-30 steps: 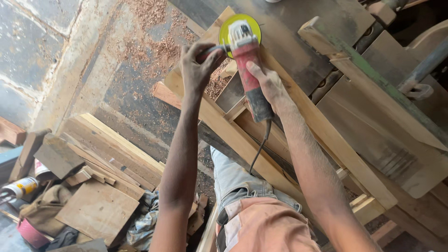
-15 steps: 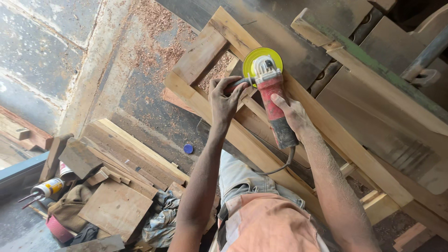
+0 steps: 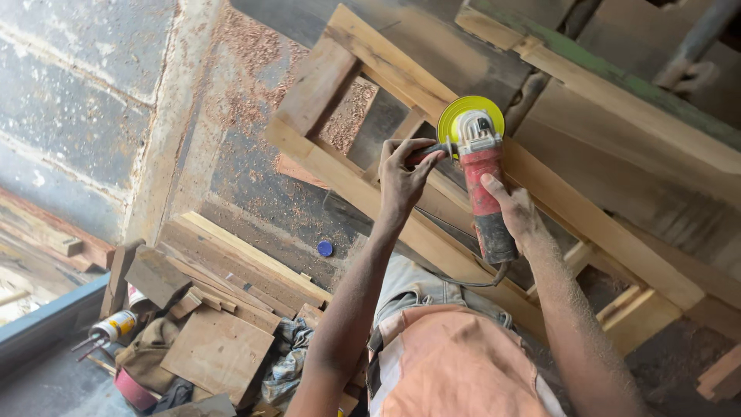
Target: The person sands the surfaces of a wooden frame using a power sander, moving the tool along the edges and flat sections.
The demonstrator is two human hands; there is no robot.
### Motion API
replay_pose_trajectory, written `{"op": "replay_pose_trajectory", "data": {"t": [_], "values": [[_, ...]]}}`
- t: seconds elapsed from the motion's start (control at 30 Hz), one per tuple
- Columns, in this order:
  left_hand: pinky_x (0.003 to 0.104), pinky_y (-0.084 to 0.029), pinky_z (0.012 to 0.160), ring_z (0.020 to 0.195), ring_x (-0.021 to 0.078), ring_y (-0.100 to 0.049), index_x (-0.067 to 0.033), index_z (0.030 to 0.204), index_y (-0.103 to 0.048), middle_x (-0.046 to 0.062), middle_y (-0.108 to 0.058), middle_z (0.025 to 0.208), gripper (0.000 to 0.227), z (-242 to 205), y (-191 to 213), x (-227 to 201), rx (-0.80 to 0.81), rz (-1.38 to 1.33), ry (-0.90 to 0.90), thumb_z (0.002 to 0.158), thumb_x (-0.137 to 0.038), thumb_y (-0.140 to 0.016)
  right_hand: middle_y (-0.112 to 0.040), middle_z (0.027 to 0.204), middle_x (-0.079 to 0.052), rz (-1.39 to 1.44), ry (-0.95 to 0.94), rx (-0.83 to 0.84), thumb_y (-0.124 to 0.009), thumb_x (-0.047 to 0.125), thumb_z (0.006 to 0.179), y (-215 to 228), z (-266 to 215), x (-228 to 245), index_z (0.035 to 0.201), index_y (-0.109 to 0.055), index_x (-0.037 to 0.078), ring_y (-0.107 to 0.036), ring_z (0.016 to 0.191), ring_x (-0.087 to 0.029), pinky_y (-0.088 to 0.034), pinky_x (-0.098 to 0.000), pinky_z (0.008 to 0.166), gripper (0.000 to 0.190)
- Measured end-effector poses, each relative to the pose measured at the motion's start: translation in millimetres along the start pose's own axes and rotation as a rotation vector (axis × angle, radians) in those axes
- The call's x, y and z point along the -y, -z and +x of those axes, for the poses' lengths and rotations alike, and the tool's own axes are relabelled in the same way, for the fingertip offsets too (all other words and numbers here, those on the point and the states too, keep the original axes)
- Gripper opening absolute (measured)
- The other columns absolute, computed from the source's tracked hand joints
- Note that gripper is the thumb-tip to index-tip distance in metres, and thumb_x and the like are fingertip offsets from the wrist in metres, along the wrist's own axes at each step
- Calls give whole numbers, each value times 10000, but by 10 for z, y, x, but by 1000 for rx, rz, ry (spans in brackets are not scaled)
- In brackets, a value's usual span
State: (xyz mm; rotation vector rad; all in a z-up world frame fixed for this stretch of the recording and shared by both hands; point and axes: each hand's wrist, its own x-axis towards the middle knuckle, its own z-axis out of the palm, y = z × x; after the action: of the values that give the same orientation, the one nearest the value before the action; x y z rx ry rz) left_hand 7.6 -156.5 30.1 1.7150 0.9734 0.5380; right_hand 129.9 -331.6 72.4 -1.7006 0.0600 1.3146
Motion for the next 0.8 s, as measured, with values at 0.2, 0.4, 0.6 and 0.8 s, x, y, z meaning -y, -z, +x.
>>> {"op": "replay_pose_trajectory", "data": {"t": [0.2, 0.4, 0.6, 0.8], "values": [[268, -639, 801, 910, 160, -744, -77, 1123, -749, 86, -607, 1118, 330, -318, -369, -137, 136, -173, 45, 855, -246, -842, -688, 815, -103, 16, -29, -94, -637, 527, 893, 472, -204, -616, 1205, -628, 1, -694, 613, -214, -586, -349, 537, 611], [362, -570, 884, 1025, 218, -669, -80, 1503, -426, 129, -627, 1314, 733, -565, -190, -117, 417, -151, -53, 933, -386, -770, -689, 845, -142, 233, 167, -118, -775, 274, 811, 655, -626, -1071, 1153, -605, 1, -700, 649, -232, -616, -389, 585, 470], [525, -391, 1102, 1322, 357, -501, -76, 1398, -499, 163, -517, 1411, 882, -761, 514, 393, 936, 538, -757, 682, -491, -804, -680, 856, -182, 457, 270, -334, -756, 284, 838, 639, -1143, -846, 1260, -546, -11, -682, 667, -266, -604, -415, 560, 556], [428, -438, 1081, 1302, 233, -527, -176, 1533, -523, 32, -542, 1437, 753, -712, 454, 959, 917, 511, -974, 869, -453, -747, -643, 910, -193, 527, 381, -408, -796, 301, 855, 445, -1397, -606, 1341, -476, 2, -671, 737, -306, -595, -449, 570, 654]]}}
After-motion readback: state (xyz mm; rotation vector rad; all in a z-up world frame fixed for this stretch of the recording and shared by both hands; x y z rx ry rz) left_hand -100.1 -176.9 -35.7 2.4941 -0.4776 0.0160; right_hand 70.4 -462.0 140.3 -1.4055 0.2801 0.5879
